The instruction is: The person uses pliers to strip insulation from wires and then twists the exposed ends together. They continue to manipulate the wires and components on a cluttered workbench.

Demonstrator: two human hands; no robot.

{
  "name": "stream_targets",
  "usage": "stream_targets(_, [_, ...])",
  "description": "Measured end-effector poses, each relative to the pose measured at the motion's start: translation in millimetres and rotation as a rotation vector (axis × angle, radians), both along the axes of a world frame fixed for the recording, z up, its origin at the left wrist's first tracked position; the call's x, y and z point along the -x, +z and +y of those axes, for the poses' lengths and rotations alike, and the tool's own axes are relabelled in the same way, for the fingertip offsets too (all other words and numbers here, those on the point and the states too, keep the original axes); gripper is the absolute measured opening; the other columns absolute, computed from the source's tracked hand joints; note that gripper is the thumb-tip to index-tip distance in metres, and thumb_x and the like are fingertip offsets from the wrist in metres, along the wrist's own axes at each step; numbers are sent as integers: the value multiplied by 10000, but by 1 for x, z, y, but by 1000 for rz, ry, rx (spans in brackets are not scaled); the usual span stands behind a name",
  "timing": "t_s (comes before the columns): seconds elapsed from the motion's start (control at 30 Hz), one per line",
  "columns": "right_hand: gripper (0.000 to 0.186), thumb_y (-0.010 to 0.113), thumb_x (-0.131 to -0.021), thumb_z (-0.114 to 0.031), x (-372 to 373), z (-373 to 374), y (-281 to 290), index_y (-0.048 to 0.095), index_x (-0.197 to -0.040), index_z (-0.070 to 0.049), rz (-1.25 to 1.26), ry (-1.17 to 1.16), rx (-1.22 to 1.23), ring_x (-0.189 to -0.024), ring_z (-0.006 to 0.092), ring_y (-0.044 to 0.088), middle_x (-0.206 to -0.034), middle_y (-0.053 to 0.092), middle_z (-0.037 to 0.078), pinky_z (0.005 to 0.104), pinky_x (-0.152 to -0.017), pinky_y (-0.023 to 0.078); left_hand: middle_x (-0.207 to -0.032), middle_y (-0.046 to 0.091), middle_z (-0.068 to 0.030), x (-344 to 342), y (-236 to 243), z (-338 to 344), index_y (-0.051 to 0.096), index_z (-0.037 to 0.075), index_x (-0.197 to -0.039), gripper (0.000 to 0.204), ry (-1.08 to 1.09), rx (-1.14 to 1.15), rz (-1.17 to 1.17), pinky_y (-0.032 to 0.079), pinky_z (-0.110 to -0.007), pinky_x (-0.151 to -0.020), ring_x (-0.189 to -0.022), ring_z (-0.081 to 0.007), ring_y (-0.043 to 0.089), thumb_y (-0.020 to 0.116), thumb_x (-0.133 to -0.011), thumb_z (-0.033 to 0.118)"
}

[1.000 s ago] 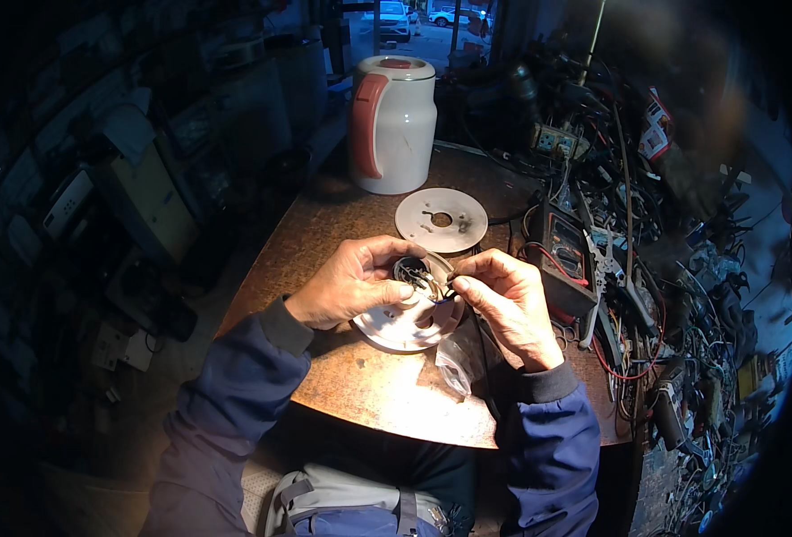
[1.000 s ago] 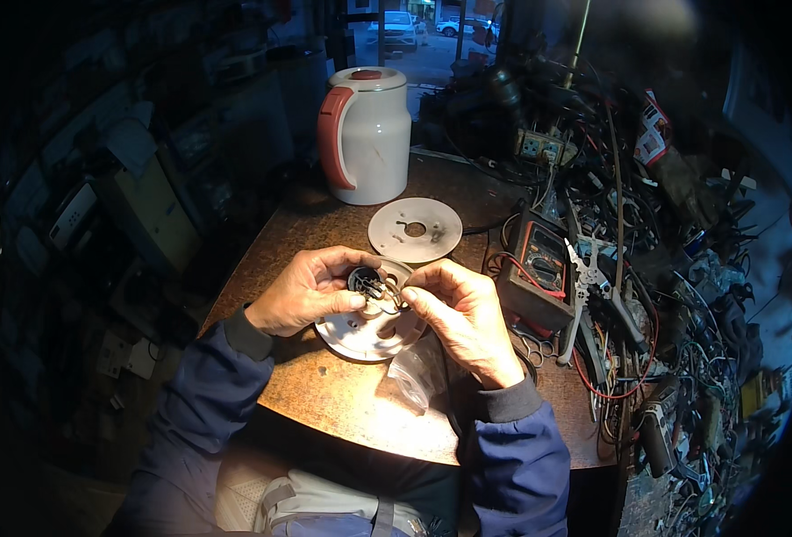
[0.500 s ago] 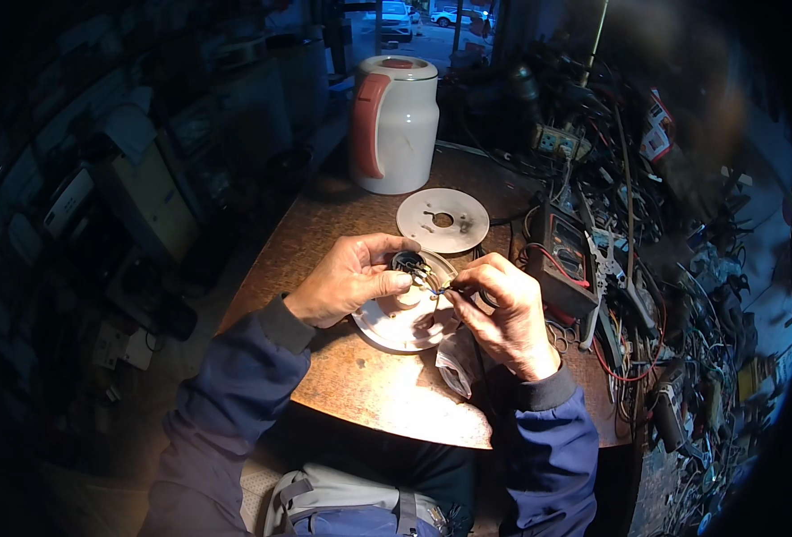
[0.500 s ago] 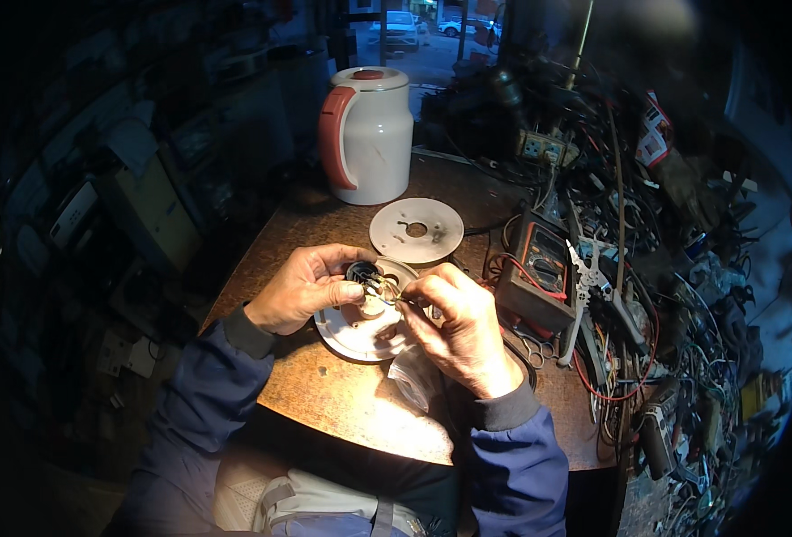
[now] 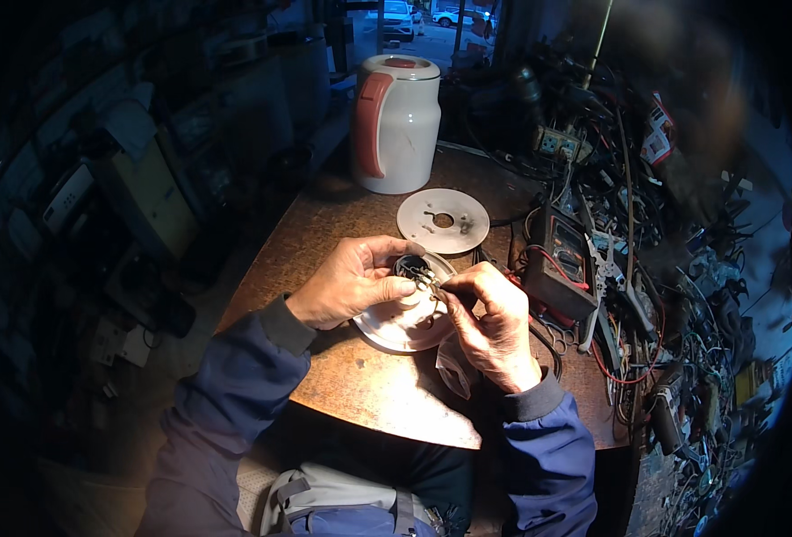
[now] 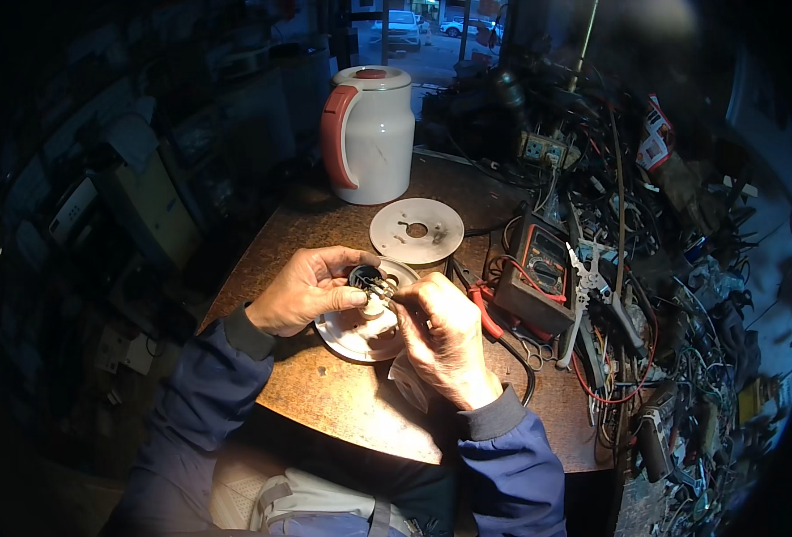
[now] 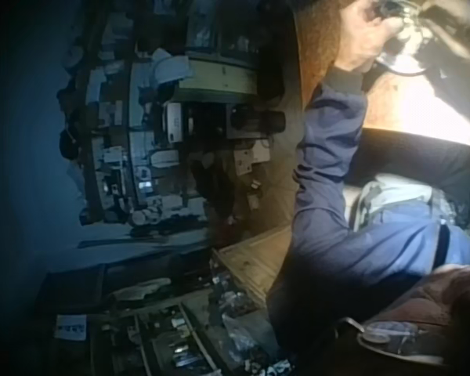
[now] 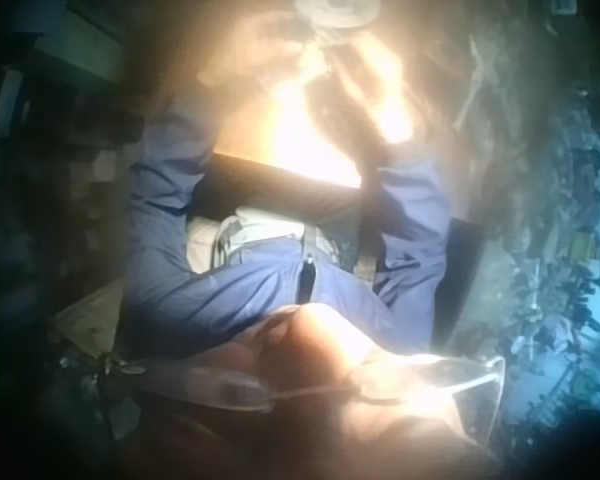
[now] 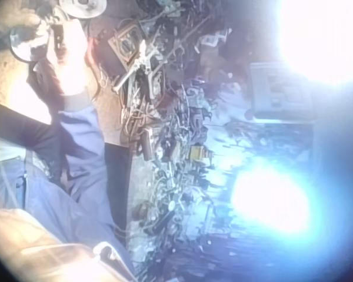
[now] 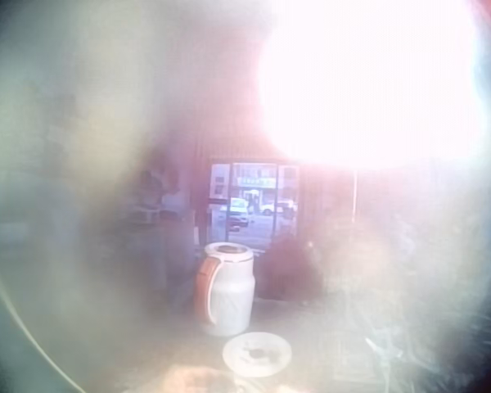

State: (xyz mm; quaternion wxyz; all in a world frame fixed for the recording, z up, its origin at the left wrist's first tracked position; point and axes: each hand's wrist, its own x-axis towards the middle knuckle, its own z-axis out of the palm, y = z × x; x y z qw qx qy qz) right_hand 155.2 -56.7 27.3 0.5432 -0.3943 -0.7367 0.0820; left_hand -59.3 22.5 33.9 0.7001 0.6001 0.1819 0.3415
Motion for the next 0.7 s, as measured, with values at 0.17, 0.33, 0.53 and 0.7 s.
stream_targets(0.17, [177,726,-811,78,0,0,0,649,-944,-11,-8,14,1,-708,266,636,-811,606,121,341,-630,506,-1176,700,-129,0,1,0,545,-67,-1352,464,1,-21,8,582,-309,-955,-1040,-165,700,712,-923,-12])
stream_targets(0.33, [193,726,-800,91,2,1,0,640,-936,-15,-31,10,-29,-710,275,635,-809,601,122,345,-631,506,-1172,702,-131,1,4,-3,541,-66,-1361,468,-1,-37,14,584,-307,-947,-1040,-163,699,708,-927,-10])
stream_targets(0.53, [200,730,-795,96,1,2,-1,666,-955,-6,-83,-4,-90,-733,269,664,-837,637,123,343,-645,530,-1193,693,-138,1,2,-1,535,-71,-1368,480,0,-38,36,582,-307,-954,-1053,-170,694,710,-924,-13])
stream_targets(0.7, [207,741,-791,84,0,-1,5,705,-976,0,-67,12,-30,-787,255,712,-879,694,125,319,-696,568,-1219,684,-140,1,-1,0,534,-80,-1371,491,29,-92,24,570,-307,-965,-1064,-170,685,717,-920,-13])
